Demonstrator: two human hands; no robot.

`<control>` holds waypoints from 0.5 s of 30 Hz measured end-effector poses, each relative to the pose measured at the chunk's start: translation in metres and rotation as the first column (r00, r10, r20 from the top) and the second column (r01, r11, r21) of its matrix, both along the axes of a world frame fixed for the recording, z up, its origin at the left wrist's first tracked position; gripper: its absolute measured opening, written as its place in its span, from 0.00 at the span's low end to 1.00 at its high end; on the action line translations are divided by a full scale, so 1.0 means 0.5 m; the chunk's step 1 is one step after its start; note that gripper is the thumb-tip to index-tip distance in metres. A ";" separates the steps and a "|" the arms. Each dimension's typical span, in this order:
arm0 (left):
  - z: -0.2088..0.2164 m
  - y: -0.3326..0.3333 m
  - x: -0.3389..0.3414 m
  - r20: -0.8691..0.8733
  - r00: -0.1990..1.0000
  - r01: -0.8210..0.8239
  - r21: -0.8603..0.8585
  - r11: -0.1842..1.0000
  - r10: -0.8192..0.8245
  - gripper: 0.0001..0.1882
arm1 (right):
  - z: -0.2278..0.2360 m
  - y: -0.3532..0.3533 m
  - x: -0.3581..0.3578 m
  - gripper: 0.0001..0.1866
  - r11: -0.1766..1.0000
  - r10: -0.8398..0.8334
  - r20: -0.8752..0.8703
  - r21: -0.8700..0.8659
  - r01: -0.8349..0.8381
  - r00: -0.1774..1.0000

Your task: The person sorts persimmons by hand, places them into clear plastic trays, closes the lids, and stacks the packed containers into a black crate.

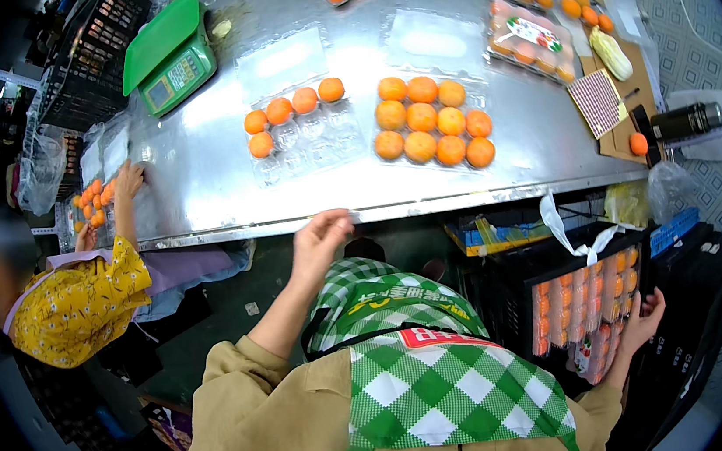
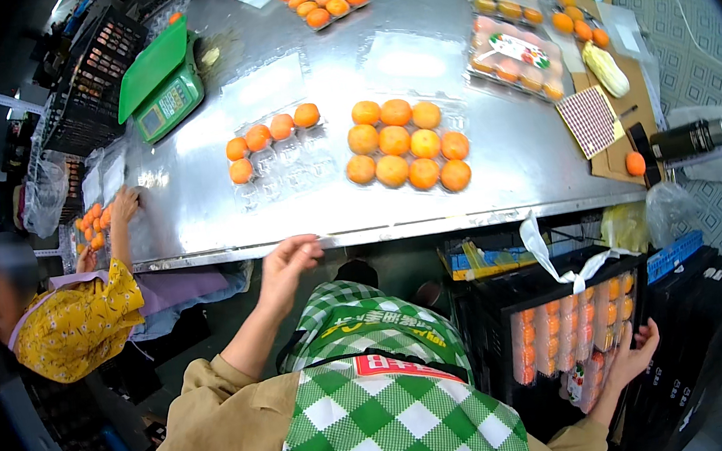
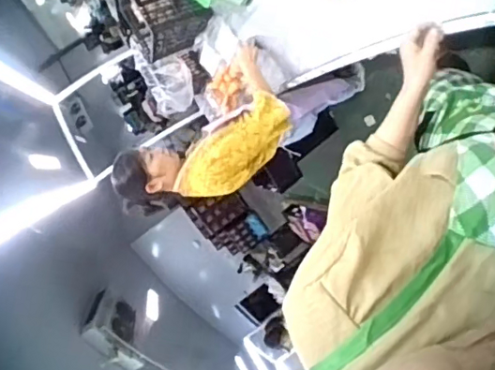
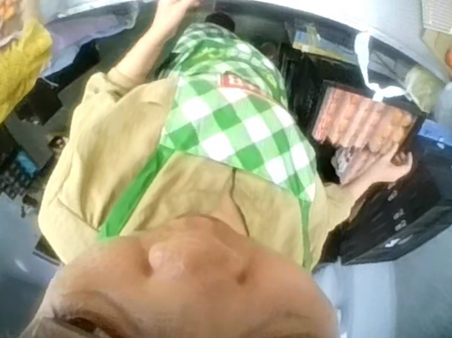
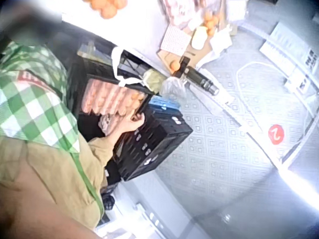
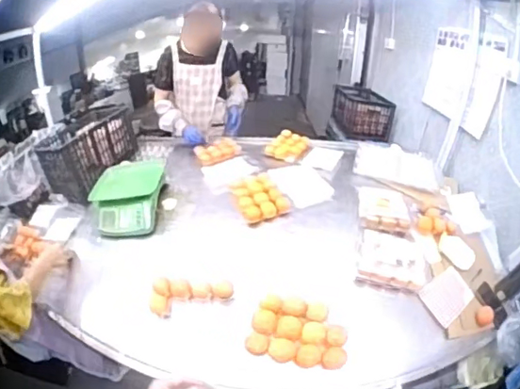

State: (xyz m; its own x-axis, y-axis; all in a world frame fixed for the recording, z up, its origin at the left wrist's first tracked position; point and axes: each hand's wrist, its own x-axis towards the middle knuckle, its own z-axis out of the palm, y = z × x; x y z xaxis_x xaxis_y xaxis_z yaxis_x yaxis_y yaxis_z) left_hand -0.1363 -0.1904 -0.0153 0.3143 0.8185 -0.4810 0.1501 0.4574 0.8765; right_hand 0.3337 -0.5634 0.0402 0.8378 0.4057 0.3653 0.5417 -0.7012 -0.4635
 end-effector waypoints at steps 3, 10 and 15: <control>-0.049 0.110 -0.078 -0.190 0.945 -0.181 0.375 0.909 0.267 0.17 | -0.001 0.188 -0.089 0.21 0.985 0.117 -0.139 0.140 -0.098 0.983; -0.126 0.250 -0.192 -0.381 0.855 -0.172 0.431 0.886 0.351 0.30 | -0.057 0.639 -0.400 0.21 0.815 0.578 -0.282 0.151 -0.559 0.766; -0.135 0.288 -0.209 -0.186 0.957 -0.179 0.221 0.959 0.221 0.31 | -0.059 0.864 -0.562 0.19 0.537 0.818 -0.299 0.090 -0.839 0.491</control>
State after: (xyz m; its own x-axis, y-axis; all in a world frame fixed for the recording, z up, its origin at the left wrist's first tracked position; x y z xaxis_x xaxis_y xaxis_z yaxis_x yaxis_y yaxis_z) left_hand -0.2406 -0.0466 -0.0827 0.0452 0.9399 -0.3385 0.2610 0.3160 0.9122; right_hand 0.0529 -0.1312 0.0106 0.1566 0.9787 0.1326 0.7461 -0.0292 -0.6652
